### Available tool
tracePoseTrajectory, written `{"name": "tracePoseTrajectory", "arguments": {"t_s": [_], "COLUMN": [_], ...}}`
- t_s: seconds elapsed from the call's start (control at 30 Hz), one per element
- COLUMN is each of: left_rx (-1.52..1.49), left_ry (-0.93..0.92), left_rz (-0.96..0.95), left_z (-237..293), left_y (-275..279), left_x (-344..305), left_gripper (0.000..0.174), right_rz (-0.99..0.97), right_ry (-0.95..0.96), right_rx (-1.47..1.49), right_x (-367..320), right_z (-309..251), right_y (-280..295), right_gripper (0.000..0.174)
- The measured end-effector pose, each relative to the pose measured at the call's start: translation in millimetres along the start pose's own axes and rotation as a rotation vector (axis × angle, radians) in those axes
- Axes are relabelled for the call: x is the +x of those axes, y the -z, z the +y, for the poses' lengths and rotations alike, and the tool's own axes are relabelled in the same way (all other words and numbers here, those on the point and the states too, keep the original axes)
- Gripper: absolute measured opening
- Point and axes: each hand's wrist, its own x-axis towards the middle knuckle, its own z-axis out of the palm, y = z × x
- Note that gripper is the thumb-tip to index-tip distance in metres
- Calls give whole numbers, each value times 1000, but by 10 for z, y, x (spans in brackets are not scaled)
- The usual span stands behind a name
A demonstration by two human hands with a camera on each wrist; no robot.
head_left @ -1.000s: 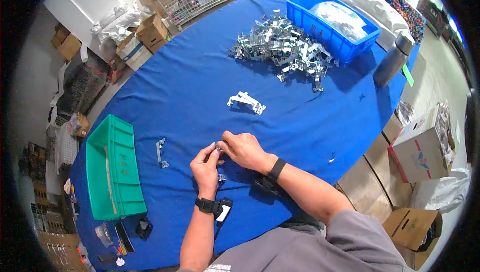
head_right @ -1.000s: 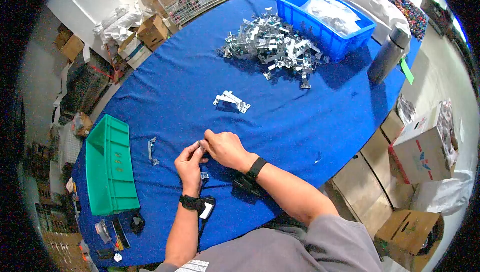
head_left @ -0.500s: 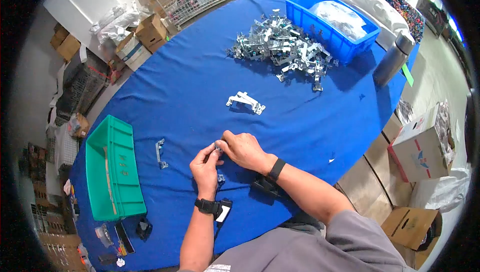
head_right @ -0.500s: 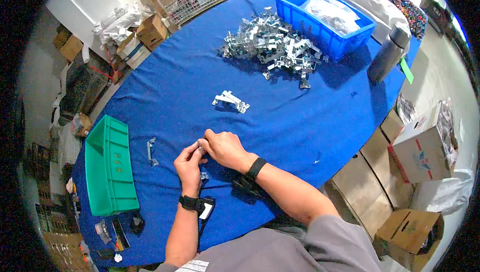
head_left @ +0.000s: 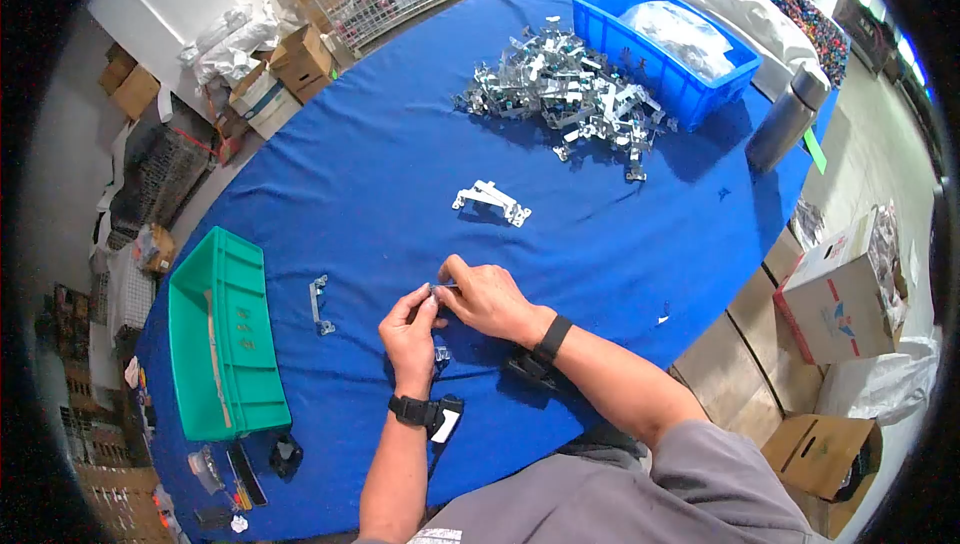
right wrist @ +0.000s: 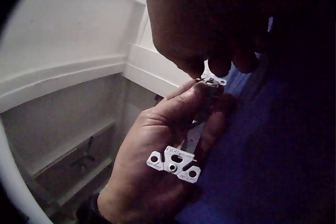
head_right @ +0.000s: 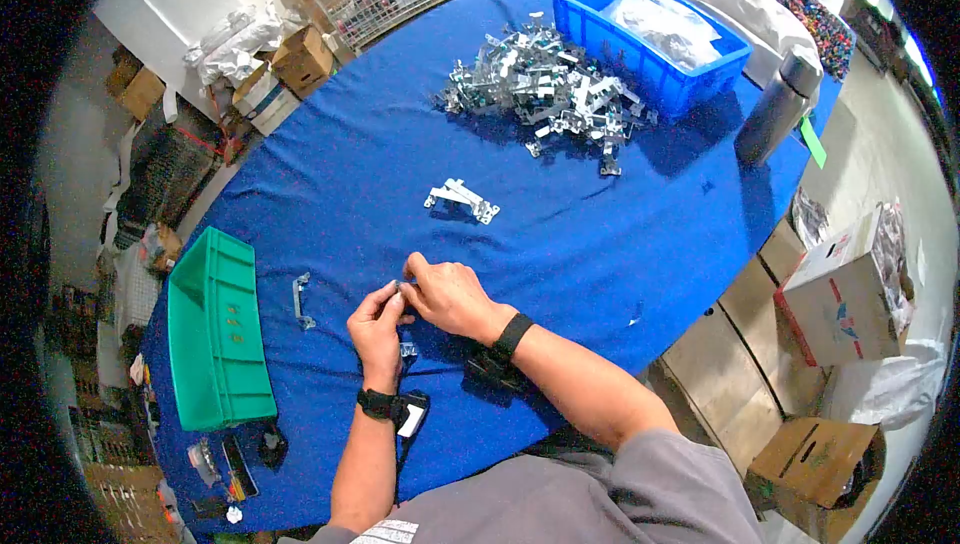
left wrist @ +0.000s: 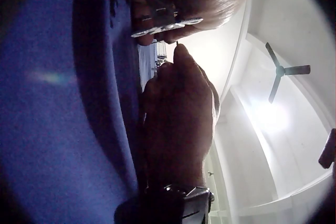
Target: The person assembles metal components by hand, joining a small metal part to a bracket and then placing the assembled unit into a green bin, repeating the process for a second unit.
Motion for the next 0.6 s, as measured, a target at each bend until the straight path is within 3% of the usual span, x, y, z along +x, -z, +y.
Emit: {"name": "tracePoseTrajectory", "arguments": {"t_s": [0.17, 0.4, 0.6], "left_rx": [-19, -21, -16], "left_ry": [8, -5, 16], "left_rz": [-24, -16, -16], "left_z": [29, -28, 11], "left_y": [-10, 21, 4], "left_x": [-24, 3, -4], "left_gripper": [20, 20, 20], "right_rz": [-71, -3, -131], "right_ry": [-32, 23, -51], "right_rx": [-139, 22, -106], "right_x": [-26, -56, -14], "right_z": [43, 12, 44], "right_y": [1, 6, 3], "right_gripper": [32, 31, 28]}}
